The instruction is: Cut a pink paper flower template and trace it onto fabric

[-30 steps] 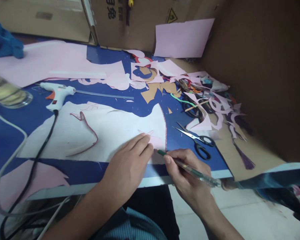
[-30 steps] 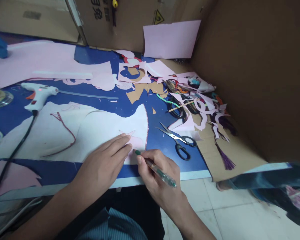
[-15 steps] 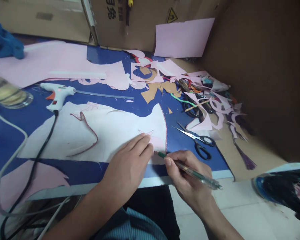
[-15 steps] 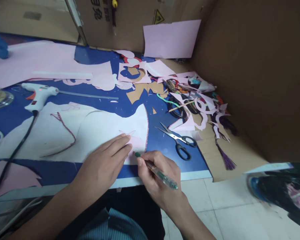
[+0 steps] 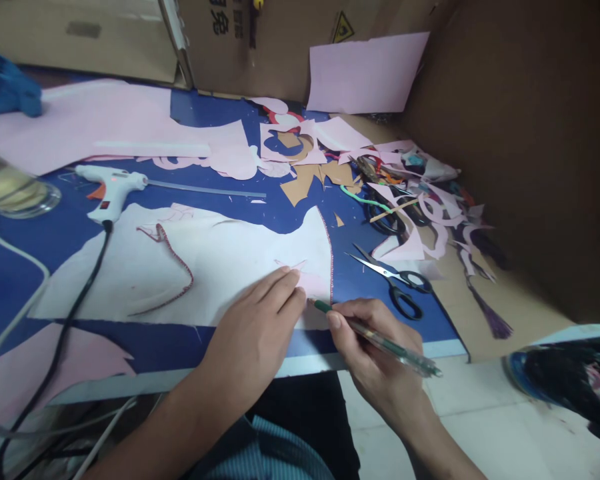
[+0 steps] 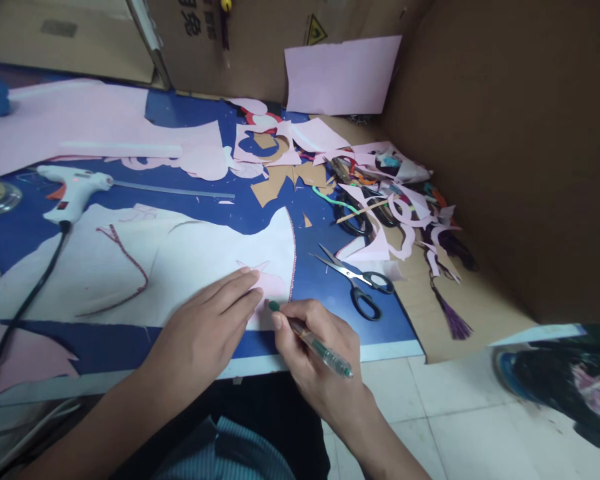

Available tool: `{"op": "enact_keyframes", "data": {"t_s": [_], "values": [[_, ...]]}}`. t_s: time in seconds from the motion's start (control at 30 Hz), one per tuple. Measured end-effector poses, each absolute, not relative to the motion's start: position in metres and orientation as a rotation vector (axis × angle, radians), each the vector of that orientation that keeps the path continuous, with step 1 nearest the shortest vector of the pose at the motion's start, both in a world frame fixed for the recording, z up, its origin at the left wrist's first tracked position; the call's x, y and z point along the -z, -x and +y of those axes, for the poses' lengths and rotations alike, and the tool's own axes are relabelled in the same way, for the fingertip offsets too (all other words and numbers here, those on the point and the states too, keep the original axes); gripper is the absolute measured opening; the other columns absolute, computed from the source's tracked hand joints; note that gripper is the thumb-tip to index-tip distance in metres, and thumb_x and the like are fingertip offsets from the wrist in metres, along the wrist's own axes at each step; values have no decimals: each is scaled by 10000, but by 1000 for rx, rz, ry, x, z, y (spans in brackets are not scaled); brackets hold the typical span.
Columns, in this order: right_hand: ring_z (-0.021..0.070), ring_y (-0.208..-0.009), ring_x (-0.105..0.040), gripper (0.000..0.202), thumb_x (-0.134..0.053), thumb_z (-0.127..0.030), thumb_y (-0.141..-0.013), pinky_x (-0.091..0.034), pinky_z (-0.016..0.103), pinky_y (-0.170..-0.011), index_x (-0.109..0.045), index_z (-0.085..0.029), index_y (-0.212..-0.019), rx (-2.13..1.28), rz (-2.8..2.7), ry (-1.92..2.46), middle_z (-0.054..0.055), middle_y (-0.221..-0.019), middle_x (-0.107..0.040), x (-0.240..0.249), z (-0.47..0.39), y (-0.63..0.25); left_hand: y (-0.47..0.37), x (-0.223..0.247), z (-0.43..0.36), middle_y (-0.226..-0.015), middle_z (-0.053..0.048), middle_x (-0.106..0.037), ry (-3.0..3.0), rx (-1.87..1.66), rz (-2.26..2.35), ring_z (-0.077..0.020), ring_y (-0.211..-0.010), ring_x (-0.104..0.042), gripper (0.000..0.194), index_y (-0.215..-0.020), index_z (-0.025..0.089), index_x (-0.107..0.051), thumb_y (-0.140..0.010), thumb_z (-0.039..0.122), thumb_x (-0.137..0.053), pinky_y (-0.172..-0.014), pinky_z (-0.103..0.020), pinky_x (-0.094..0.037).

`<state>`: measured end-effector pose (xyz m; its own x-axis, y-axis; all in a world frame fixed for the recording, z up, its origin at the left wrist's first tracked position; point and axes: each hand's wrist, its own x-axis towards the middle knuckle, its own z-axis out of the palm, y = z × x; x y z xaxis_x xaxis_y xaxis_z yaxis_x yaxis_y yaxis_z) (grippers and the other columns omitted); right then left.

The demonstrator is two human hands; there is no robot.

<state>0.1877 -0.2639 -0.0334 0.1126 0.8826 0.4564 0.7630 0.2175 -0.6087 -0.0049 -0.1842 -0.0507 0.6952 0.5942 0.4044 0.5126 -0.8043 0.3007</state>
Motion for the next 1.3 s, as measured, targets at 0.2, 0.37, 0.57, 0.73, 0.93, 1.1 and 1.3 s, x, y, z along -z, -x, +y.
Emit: {"op": "enact_keyframes", "data": {"t_s": [0.2,0.37,0.57,0.73,0.93,1.1,1.3], "values": [[116,-551,-698,79,-700,-226,-1070,-541,203,-537,-674,-247,-999,-161,-1660,1545,-54,-722,-740,34,-262,-188,5,52,-184,-1444,-170,-741,-2750,-754,893,-313,-1410,-684,290,-1248,113,-717,-1074,61,-491,-1179,-492,-606],[92,-544,-682,66,-707,-211,-1062,-539,177,-552,-683,-243,-1010,-160,-1631,1558,-69,-720,-737,35,-262,-187,6,52,-184,-1436,-179,-744,-2763,-763,889,-320,-1401,-690,296,-1255,101,-721,-1058,51,-507,-1172,-494,-611],[84,-549,-689,74,-715,-222,-1057,-536,171,-557,-689,-239,-990,-126,-1611,1581,-71,-731,-749,35,-264,-188,5,52,-184,-1430,-178,-746,-2762,-765,881,-330,-1391,-695,298,-1247,94,-731,-1050,41,-512,-1164,-504,-617],[81,-558,-704,86,-712,-248,-1065,-538,170,-568,-694,-236,-982,-111,-1590,1602,-71,-737,-760,36,-267,-188,5,52,-184,-1430,-181,-746,-2755,-778,870,-340,-1383,-698,295,-1252,78,-735,-1050,41,-523,-1166,-508,-616],[87,-557,-701,61,-720,-243,-1059,-547,176,-569,-699,-240,-1002,-127,-1598,1586,-68,-743,-760,37,-266,-187,5,53,-184,-1431,-180,-747,-2762,-778,880,-330,-1387,-698,296,-1253,88,-729,-1062,52,-506,-1162,-499,-619],[86,-559,-698,61,-718,-221,-1057,-547,175,-568,-694,-239,-1004,-116,-1595,1586,-67,-746,-757,38,-265,-187,5,53,-185,-1427,-171,-750,-2759,-774,890,-326,-1389,-697,291,-1247,101,-730,-1074,70,-498,-1158,-503,-621],[93,-574,-706,61,-708,-225,-1066,-558,180,-582,-681,-242,-1014,-125,-1641,1551,-67,-749,-746,37,-265,-188,5,52,-185,-1416,-181,-753,-2772,-787,887,-331,-1371,-707,286,-1244,83,-733,-1064,59,-511,-1151,-502,-627]]}}
